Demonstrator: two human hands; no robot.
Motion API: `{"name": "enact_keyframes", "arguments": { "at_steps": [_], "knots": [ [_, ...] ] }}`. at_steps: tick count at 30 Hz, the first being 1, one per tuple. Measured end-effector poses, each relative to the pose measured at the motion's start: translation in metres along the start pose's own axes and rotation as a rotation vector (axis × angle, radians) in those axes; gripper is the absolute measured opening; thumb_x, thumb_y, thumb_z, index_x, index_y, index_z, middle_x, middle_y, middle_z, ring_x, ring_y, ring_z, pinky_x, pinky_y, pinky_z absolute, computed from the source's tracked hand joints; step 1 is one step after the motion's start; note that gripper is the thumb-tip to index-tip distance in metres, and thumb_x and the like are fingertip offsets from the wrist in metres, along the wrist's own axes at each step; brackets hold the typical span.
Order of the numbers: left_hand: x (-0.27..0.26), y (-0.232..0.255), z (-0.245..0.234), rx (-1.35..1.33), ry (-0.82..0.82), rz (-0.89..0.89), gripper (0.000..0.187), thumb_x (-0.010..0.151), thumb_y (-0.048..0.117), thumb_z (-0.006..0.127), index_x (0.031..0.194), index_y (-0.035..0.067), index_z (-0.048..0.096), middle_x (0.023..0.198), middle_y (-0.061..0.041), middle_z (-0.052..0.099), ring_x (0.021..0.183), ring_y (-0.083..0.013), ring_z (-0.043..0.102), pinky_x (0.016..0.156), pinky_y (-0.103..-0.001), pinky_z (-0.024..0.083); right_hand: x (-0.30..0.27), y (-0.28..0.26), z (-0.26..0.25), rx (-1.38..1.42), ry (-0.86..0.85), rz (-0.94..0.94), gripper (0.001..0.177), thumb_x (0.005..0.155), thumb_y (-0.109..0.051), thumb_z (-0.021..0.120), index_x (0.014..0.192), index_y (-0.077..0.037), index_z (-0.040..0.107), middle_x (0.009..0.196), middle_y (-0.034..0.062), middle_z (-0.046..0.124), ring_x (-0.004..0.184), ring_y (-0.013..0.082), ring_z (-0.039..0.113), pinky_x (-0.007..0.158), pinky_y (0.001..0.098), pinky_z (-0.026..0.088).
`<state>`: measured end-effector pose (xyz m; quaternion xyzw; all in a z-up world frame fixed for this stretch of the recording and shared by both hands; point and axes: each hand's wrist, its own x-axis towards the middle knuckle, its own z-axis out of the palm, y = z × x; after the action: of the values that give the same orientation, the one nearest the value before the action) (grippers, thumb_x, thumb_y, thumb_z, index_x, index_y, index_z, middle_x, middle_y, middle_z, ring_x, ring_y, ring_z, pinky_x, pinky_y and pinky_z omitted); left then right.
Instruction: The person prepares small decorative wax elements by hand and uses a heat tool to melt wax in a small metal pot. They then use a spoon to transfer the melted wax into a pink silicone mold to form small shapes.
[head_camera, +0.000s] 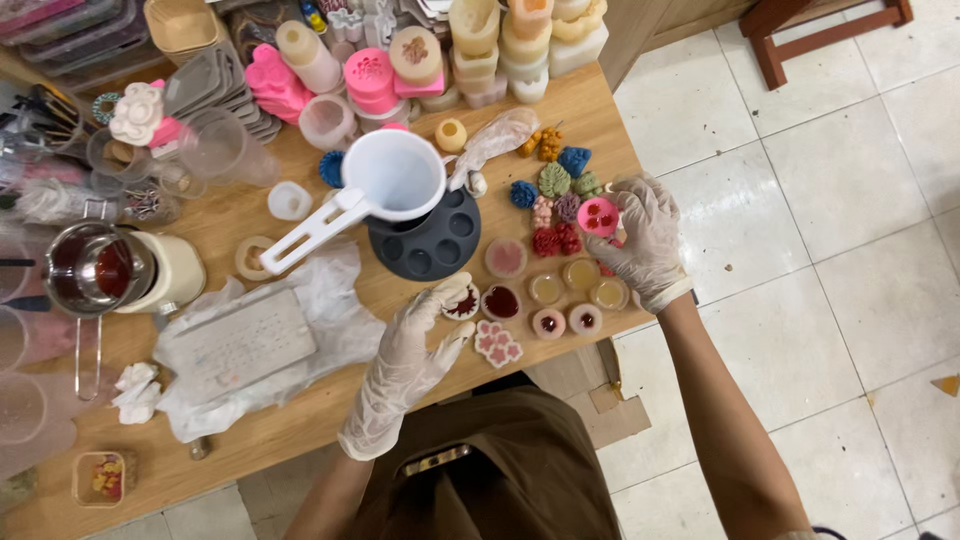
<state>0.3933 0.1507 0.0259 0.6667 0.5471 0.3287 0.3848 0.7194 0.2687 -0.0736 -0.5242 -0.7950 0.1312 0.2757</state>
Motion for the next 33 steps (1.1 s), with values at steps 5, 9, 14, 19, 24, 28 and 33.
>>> {"name": "enact_keyframes", "arguments": {
  "at_steps": [5,9,14,19,24,28,33],
  "knots": [
    [0.038,0.017,0.025,-0.1,-0.041,-0.106,0.052,0.088,0.004,0.073,0.137,0.0,0.057,0.127,-0.012,0.069,0.114,-0.0209,0.071,0.095,-0.031,0.057,0.015,0.056,0.022,-0.035,0.08,0.029,0.053,0.07,-0.028,0.086,0.116,-0.01,0.065,0.127,0.0108,0.059,0.131,0.0359,0.052,0.108,0.051,0.04],
    [0.051,0.024,0.027,-0.044,-0.023,-0.134,0.051,0.086,0.004,0.075,0.135,0.001,0.059,0.127,-0.012,0.07,0.107,-0.0202,0.071,0.092,-0.031,0.056,0.028,0.104,0.044,-0.041,0.064,0.023,0.057,0.07,-0.029,0.086,0.119,-0.01,0.064,0.129,0.0113,0.059,0.13,0.036,0.052,0.107,0.0511,0.04],
    [0.061,0.026,0.034,0.012,0.026,-0.138,0.05,0.083,0.003,0.076,0.131,0.001,0.061,0.123,-0.012,0.072,0.103,-0.02,0.072,0.092,-0.032,0.055,0.035,0.147,0.084,-0.02,0.019,0.115,0.065,0.069,-0.035,0.087,0.122,-0.008,0.062,0.132,0.0136,0.056,0.132,0.0367,0.047,0.11,0.0524,0.035],
    [0.067,0.027,0.038,0.058,0.009,-0.261,0.05,0.082,0.006,0.076,0.129,0.003,0.063,0.111,-0.009,0.076,0.1,-0.0199,0.074,0.089,-0.031,0.055,0.044,0.171,0.109,0.029,-0.063,0.277,0.064,0.066,-0.037,0.086,0.122,-0.012,0.065,0.134,0.0102,0.055,0.132,0.0343,0.045,0.109,0.054,0.031],
    [0.073,0.026,0.043,0.084,0.018,-0.263,0.048,0.082,0.006,0.077,0.128,0.002,0.065,0.115,-0.011,0.075,0.106,-0.022,0.073,0.092,-0.033,0.054,0.053,0.185,0.116,0.085,-0.099,0.277,0.059,0.067,-0.033,0.085,0.119,-0.012,0.066,0.139,0.0072,0.055,0.138,0.0341,0.042,0.111,0.0534,0.028],
    [0.077,0.026,0.047,0.071,0.014,-0.274,0.048,0.081,0.005,0.077,0.127,0.001,0.065,0.118,-0.013,0.075,0.108,-0.0222,0.074,0.093,-0.032,0.055,0.061,0.179,0.113,0.104,-0.11,0.271,0.058,0.066,-0.028,0.087,0.118,-0.014,0.068,0.138,0.0049,0.057,0.142,0.033,0.04,0.115,0.0502,0.031],
    [0.083,0.029,0.05,0.028,-0.009,-0.248,0.046,0.083,0.005,0.076,0.127,0.001,0.064,0.125,-0.012,0.072,0.111,-0.0222,0.072,0.094,-0.032,0.056,0.064,0.163,0.092,0.177,-0.138,0.31,0.072,0.06,-0.031,0.092,0.122,-0.008,0.065,0.14,0.0108,0.056,0.14,0.036,0.038,0.115,0.049,0.031]
  ]
}}
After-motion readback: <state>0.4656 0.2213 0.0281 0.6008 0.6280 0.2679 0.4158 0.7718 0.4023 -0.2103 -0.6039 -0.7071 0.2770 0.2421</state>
